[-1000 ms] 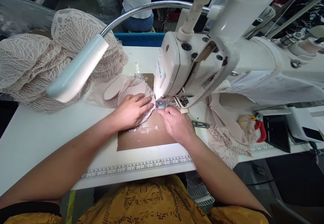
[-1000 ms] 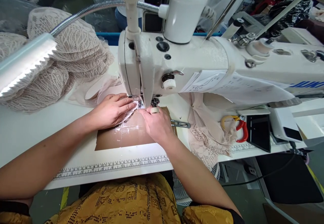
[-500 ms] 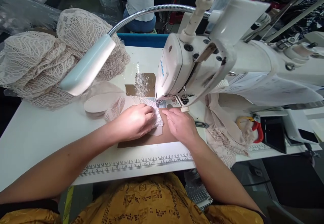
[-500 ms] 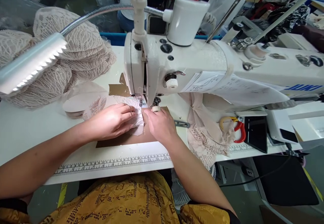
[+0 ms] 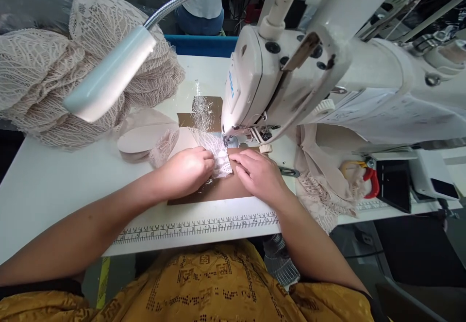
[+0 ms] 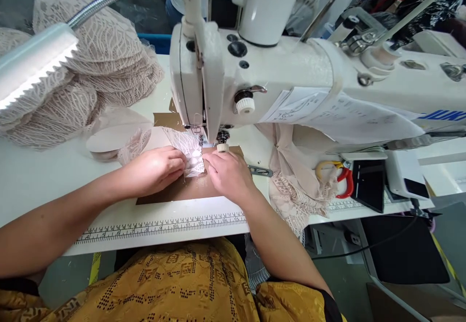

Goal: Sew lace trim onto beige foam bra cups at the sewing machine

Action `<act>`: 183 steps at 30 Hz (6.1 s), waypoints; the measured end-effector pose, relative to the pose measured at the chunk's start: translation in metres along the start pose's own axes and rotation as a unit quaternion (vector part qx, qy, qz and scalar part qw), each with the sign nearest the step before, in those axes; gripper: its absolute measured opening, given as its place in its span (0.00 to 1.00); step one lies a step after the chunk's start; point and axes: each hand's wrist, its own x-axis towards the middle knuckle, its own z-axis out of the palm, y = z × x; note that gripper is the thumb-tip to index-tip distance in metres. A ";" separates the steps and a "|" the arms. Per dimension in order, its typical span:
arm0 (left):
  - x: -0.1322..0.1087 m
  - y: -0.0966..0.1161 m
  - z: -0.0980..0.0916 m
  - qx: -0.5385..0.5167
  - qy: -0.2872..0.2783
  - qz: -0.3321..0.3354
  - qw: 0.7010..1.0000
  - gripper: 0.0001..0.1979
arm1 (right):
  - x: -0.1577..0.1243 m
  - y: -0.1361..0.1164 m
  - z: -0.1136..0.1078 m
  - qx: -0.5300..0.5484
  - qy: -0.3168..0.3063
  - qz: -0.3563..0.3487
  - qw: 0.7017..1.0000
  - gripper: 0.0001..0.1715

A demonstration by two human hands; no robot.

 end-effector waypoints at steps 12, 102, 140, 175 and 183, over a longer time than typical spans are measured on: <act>0.003 -0.011 -0.013 -0.142 -0.016 0.014 0.990 0.13 | 0.003 -0.005 0.011 0.009 -0.014 -0.085 0.996 0.11; -0.041 -0.007 -0.012 -0.257 0.146 -0.126 0.947 0.27 | -0.044 0.023 -0.040 -0.282 -0.136 0.091 0.945 0.29; 0.004 0.004 0.010 0.047 0.063 -0.007 0.997 0.21 | 0.008 0.005 0.008 -0.064 -0.044 -0.016 0.997 0.22; 0.008 -0.041 0.015 -0.013 0.116 0.108 0.987 0.23 | 0.005 0.003 0.004 -0.104 -0.078 -0.051 0.990 0.28; 0.004 -0.041 0.020 -0.012 0.095 0.113 0.989 0.25 | 0.003 0.004 0.006 -0.075 -0.084 -0.065 0.991 0.28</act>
